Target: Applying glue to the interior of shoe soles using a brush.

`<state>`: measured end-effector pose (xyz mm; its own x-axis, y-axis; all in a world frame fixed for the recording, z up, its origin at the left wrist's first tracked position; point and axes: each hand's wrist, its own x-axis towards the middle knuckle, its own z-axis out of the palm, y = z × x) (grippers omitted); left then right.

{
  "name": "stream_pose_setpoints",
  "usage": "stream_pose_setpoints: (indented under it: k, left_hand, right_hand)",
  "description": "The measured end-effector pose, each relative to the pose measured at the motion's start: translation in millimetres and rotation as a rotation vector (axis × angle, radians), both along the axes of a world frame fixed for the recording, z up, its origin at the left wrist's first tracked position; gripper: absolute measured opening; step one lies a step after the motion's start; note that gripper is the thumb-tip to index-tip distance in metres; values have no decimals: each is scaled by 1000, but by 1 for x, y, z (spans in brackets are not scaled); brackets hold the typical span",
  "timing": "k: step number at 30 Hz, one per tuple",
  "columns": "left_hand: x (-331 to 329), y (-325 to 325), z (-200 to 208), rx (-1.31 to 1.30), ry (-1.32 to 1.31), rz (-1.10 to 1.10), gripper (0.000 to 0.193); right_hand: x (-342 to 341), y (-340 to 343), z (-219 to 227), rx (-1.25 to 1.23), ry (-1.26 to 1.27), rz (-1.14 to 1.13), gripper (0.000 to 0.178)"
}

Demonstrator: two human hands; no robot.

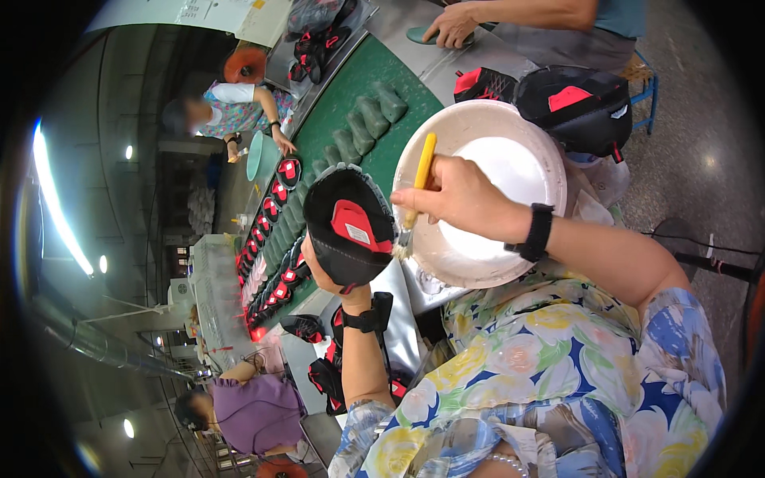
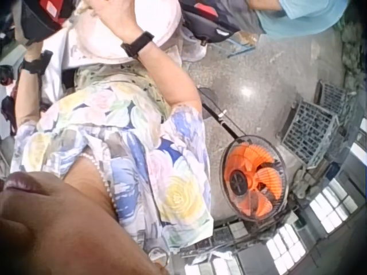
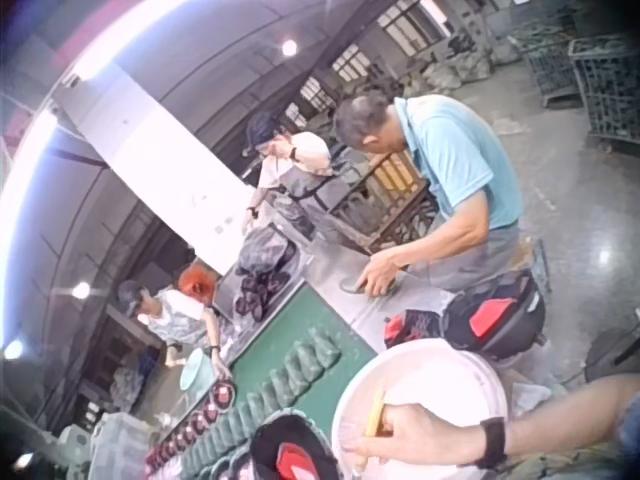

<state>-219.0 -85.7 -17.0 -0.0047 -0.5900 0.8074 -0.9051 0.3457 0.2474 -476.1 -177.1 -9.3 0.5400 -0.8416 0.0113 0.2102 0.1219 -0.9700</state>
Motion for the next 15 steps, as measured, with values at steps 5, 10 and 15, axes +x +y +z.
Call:
stream_pose_setpoints:
  k: [5,10,15]
  left_hand:
    - [9,7,0,25,247,25,62]
    - [-22,13,0,5,101,84,66]
    - [-25,1,6,-161,-117,64,71]
  right_hand:
    - [-13,-15,14,-259,123,-164,32]
    - [17,-16,0,-230,132,-301,35]
    - [15,5,-6,-79,164,-112,38]
